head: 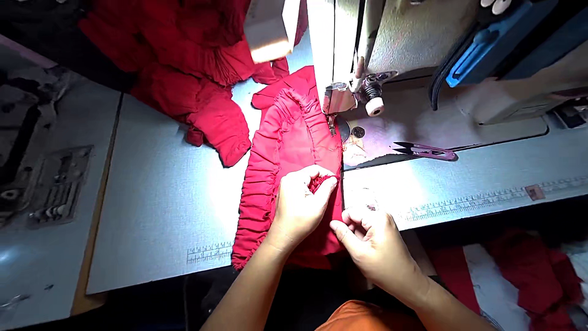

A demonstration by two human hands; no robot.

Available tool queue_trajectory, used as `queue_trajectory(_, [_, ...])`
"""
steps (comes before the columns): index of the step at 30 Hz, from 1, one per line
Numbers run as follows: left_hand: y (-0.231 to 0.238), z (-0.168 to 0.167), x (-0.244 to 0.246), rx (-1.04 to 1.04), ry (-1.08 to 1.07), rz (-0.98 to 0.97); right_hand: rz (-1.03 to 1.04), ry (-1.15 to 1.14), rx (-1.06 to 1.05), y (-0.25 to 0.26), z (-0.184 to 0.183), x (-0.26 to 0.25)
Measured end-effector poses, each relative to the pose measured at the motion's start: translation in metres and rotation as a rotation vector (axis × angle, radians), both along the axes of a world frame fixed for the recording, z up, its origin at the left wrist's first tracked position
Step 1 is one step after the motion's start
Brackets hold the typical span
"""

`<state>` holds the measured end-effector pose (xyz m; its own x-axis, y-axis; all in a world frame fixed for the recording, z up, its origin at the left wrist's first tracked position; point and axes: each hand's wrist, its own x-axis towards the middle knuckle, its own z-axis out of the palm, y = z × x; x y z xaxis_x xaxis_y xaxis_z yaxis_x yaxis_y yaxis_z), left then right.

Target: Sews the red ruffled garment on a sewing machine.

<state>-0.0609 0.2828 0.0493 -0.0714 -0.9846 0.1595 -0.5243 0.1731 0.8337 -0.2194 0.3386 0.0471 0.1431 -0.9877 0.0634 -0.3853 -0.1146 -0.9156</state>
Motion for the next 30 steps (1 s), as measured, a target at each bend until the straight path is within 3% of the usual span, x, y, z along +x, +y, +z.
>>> queue_trajectory(8, [0.0,0.002,0.002,-0.021,0.07,0.029,-0.036,-0.275,0.026,0.004,0.001,-0.005])
queue_trajectory(12, [-0.002,0.002,0.003,0.03,0.13,0.037,-0.031,-0.231,0.111,0.005,0.0,-0.009])
queue_trajectory(18, [-0.006,0.009,0.0,0.169,-0.04,0.056,-0.031,-0.2,0.114,0.007,-0.006,-0.01])
queue_trajectory(24, [-0.014,0.02,0.003,0.287,0.109,-0.036,-0.04,-0.201,0.109,0.008,-0.009,-0.011])
queue_trajectory(28, [-0.014,0.041,0.002,0.394,0.104,0.046,-0.049,-0.205,0.116,0.009,-0.009,-0.01])
queue_trajectory(30, [-0.02,0.034,0.007,0.374,0.115,0.051,-0.055,-0.198,0.123,0.009,-0.009,-0.01])
